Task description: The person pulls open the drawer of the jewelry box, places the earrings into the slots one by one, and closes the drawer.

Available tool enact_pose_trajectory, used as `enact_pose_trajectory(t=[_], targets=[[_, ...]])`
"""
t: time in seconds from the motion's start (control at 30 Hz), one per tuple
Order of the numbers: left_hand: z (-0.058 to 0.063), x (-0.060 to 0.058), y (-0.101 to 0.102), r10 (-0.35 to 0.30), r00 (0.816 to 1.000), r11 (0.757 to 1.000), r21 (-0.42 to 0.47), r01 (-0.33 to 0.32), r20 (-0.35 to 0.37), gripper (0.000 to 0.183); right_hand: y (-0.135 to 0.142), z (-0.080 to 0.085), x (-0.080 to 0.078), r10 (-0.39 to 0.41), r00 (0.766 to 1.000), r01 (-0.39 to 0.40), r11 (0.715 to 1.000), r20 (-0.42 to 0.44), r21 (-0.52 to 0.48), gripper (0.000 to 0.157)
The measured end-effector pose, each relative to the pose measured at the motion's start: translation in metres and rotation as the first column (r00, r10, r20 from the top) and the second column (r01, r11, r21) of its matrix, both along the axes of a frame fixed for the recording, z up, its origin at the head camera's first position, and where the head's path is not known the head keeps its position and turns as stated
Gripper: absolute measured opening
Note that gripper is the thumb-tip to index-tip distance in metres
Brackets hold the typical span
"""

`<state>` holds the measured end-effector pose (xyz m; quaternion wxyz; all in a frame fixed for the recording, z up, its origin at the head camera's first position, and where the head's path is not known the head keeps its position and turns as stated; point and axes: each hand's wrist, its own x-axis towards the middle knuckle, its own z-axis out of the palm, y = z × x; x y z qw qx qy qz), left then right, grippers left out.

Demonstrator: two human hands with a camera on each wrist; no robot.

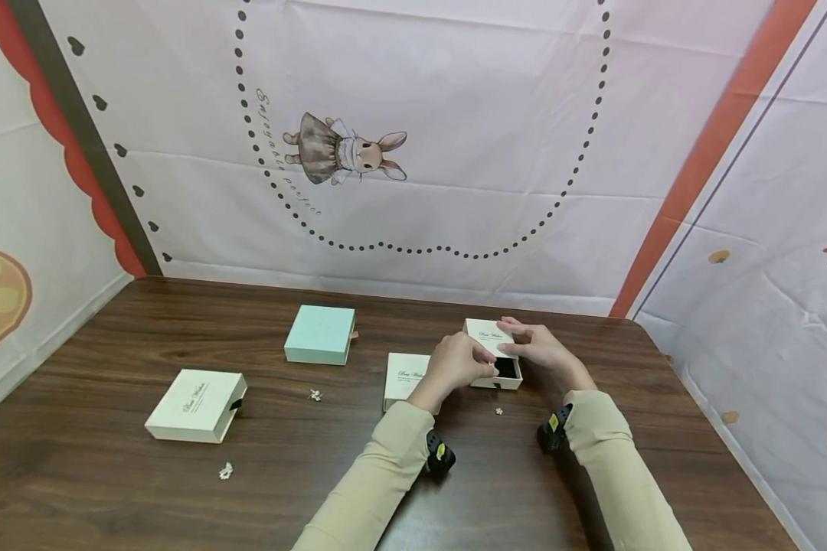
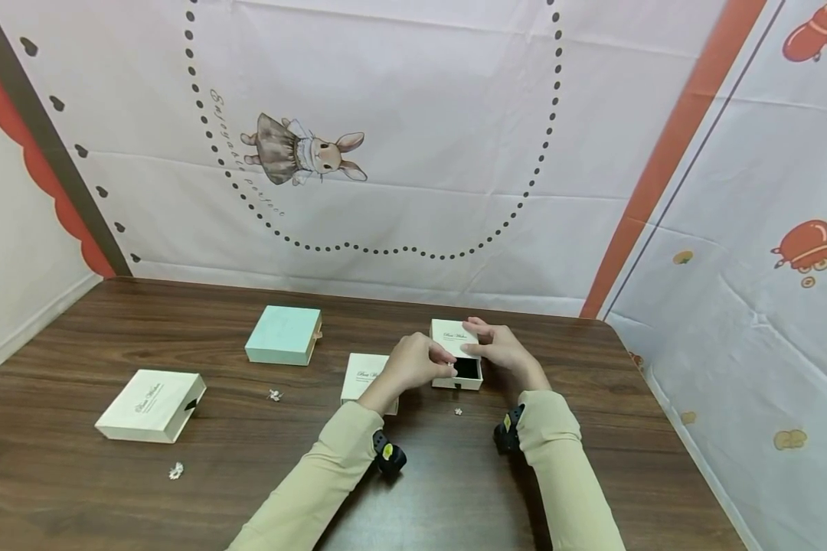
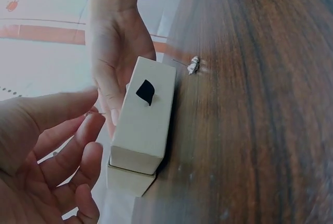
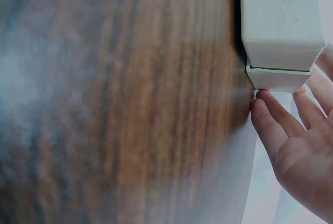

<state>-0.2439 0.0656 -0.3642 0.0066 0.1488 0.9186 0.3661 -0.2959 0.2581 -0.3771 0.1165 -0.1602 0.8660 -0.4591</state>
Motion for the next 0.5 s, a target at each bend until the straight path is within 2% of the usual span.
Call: enact_pose_trajectory(t=[0.2, 0.5], targets=[[-0.0036, -0.0043, 0.0024, 0.028, 0.999, 0.998, 0.051, -0.030, 0.025, 0.013, 0.0001, 0.0001, 0.0002, 0.001, 1.000, -0.001, 1.000, 0.004, 0.010, 0.056], [-0.0068, -0.0076, 0.0056, 0.055, 0.998, 0.996, 0.074, -0.057, 0.027, 0.014, 0.0008, -0.0001, 0.0001, -0.002, 1.000, 0.002, 1.000, -0.006, 0.024, 0.056]])
